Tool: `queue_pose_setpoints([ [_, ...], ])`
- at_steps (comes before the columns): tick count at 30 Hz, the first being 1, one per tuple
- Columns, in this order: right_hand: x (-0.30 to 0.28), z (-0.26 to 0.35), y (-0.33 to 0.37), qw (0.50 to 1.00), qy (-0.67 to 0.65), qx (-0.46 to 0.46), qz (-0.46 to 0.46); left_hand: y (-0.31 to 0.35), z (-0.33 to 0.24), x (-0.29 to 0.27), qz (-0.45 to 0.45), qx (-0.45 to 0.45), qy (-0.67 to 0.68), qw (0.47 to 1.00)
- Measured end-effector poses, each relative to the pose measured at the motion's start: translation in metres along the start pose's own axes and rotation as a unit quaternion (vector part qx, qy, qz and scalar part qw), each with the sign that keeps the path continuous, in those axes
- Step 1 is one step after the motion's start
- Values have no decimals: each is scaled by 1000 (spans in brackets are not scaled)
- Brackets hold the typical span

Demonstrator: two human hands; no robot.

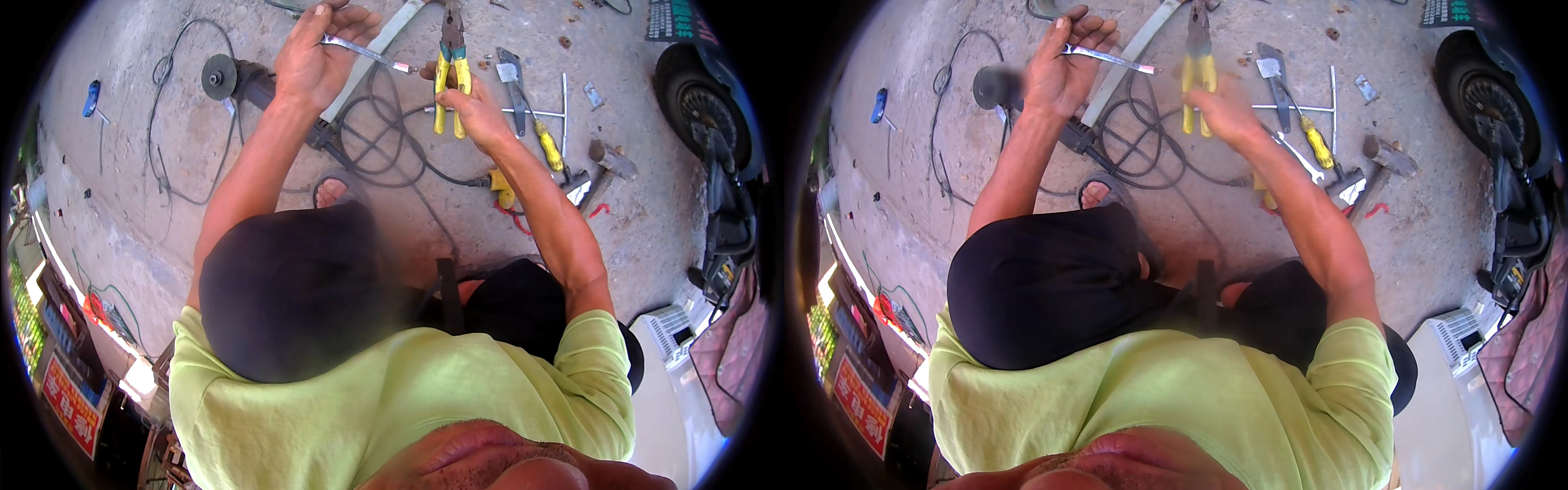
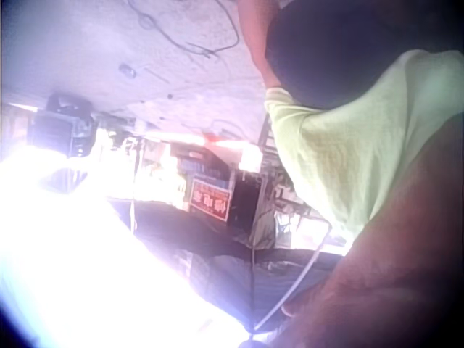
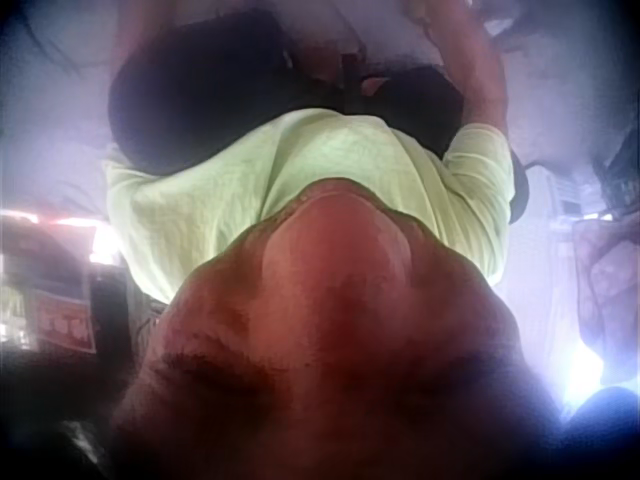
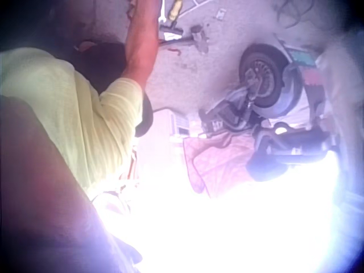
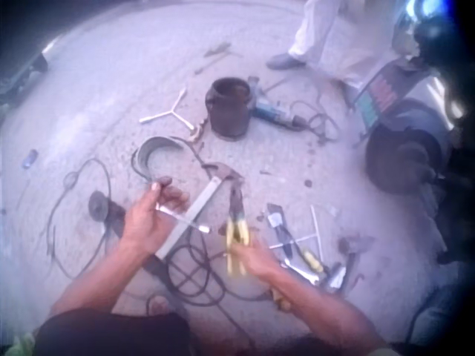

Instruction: The person uses pliers and a wrench to tighten a nut onto a small metal fitting while working on a concrete floor.

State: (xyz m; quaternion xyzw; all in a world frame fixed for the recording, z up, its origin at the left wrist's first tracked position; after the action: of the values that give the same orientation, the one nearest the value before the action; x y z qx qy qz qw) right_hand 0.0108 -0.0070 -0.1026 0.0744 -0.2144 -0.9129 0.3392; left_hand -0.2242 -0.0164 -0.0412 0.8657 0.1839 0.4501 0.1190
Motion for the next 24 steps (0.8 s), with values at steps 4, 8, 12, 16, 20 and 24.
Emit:
queue_pose_setpoints([
  [4,-1,20,1,993,-92,-72,-31,-2,3,7,26,-3,49,998],
  [8,4,30,4,996,-76,-34,-13,6,3,24,30,21,4,999],
  [12,4,32,7,986,-155,-20,-53,23,1,43,119,41,-160,979],
  [16,-19,28,6,987,-125,-16,-96,42,5,47,162,-38,-518,839],
  [20,-32,35,3,996,23,-54,-72,54,36,28,215,-230,-512,799],
  [24,-17,49,15,996,-87,-17,-24,54,49,16,128,-265,-406,865],
])
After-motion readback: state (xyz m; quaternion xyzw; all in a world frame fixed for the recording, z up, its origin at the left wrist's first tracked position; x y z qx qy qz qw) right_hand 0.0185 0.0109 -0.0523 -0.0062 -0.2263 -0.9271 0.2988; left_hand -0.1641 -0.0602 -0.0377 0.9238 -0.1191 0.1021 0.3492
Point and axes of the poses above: each hand's wrist, its own y-axis away from the middle knuckle, its own x-axis out of the palm, z = x × y, the point moved 7 cm from there along -y, towards the middle knuckle, and after that the axes turned 2 degrees about -x, right-handed, at the moved point
